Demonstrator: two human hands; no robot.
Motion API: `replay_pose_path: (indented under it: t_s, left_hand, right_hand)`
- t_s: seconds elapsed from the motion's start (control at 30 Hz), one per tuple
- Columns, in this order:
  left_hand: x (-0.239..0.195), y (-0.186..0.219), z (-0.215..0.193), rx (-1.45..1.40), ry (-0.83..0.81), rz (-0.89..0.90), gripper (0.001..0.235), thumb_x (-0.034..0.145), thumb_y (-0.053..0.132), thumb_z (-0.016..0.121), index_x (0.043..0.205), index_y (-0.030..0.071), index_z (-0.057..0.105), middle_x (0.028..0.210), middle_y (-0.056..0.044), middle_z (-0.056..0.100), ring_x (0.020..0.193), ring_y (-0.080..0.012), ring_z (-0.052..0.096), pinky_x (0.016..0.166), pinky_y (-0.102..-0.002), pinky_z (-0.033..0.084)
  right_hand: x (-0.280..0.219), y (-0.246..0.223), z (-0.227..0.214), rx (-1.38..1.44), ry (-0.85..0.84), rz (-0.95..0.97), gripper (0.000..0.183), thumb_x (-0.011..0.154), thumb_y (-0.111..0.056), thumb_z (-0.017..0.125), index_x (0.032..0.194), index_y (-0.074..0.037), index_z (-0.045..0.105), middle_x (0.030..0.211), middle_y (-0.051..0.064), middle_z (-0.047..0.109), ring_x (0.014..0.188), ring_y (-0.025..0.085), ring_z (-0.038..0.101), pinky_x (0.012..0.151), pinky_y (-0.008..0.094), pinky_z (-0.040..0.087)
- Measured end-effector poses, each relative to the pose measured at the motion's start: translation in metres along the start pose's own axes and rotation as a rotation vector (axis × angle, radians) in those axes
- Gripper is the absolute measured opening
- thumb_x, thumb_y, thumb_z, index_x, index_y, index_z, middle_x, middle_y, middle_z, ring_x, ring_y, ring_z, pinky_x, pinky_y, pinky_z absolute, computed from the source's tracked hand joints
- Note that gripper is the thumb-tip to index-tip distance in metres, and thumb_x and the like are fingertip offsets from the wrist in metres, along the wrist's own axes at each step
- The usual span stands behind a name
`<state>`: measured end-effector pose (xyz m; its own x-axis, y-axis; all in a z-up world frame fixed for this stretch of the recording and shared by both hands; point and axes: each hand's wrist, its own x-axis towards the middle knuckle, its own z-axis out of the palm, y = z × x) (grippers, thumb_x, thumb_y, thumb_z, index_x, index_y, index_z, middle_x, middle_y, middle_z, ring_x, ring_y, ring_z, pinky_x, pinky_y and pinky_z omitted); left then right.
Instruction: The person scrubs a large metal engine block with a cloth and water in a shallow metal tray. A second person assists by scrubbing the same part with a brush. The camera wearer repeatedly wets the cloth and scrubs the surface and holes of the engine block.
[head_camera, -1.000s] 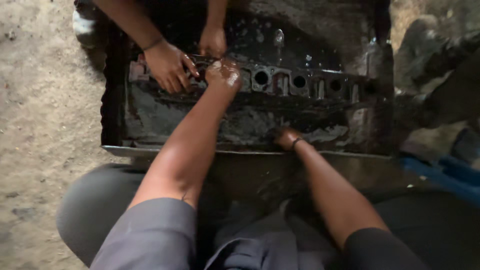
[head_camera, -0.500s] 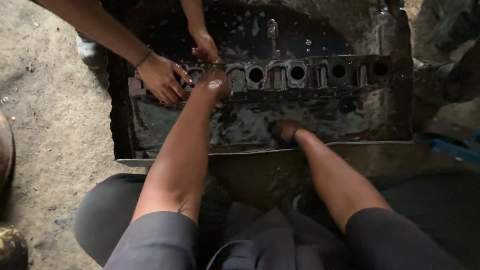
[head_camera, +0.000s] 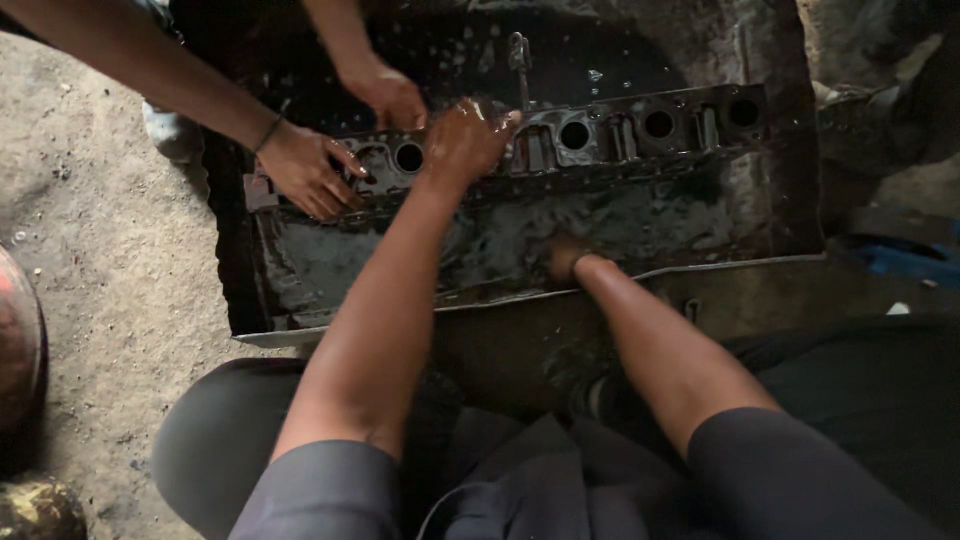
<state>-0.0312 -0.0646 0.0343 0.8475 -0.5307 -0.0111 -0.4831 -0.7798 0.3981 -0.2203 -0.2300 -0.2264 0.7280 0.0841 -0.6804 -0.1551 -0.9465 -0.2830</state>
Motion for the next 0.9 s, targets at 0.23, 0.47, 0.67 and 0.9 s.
replay_pose_path:
  t_s: [0.23, 0.47, 0.67, 0.9]
  left_hand:
    - [-0.003, 0.019, 0.001, -0.480, -0.645, -0.309, 0.087, 0.089, 0.077, 0.047, 0.101, -0.008, 0.063, 0.086, -0.027, 0.071, 0.065, -0.0275, 0.077, 0.053, -0.038, 0.059]
    - [0.006, 0.031, -0.015, -0.341, -0.820, -0.311, 0.087, 0.090, 0.074, 0.053, 0.116, -0.008, 0.065, 0.098, -0.024, 0.072, 0.073, -0.0271, 0.079, 0.053, -0.037, 0.059]
    - [0.015, 0.046, -0.023, -0.211, -0.905, -0.354, 0.082, 0.086, 0.068, 0.065, 0.135, 0.002, 0.059, 0.121, -0.021, 0.069, 0.079, -0.0278, 0.079, 0.059, -0.038, 0.062]
    - [0.024, 0.012, 0.038, 0.160, -0.512, 0.085, 0.042, 0.088, 0.041, 0.069, 0.111, 0.008, 0.079, 0.118, -0.019, 0.073, 0.100, -0.0373, 0.070, 0.086, -0.049, 0.056]
  right_hand:
    - [-0.045, -0.021, -0.034, 0.140, 0.177, 0.309, 0.047, 0.085, -0.031, 0.070, 0.126, -0.009, 0.070, 0.136, 0.021, 0.063, 0.124, 0.039, 0.062, 0.103, 0.048, 0.051]
    - [-0.055, -0.046, -0.038, 0.050, 0.103, 0.107, 0.065, 0.081, -0.036, 0.074, 0.138, -0.012, 0.056, 0.144, 0.018, 0.056, 0.133, 0.038, 0.054, 0.110, 0.048, 0.045]
    - [-0.050, -0.036, -0.026, 0.036, 0.044, 0.100, 0.057, 0.085, -0.037, 0.069, 0.138, -0.018, 0.059, 0.143, 0.017, 0.058, 0.131, 0.038, 0.055, 0.107, 0.048, 0.047]
    - [0.004, 0.026, -0.006, 0.212, 0.152, 0.146, 0.051, 0.093, -0.043, 0.059, 0.133, -0.013, 0.067, 0.134, 0.020, 0.070, 0.117, 0.037, 0.070, 0.099, 0.046, 0.055]
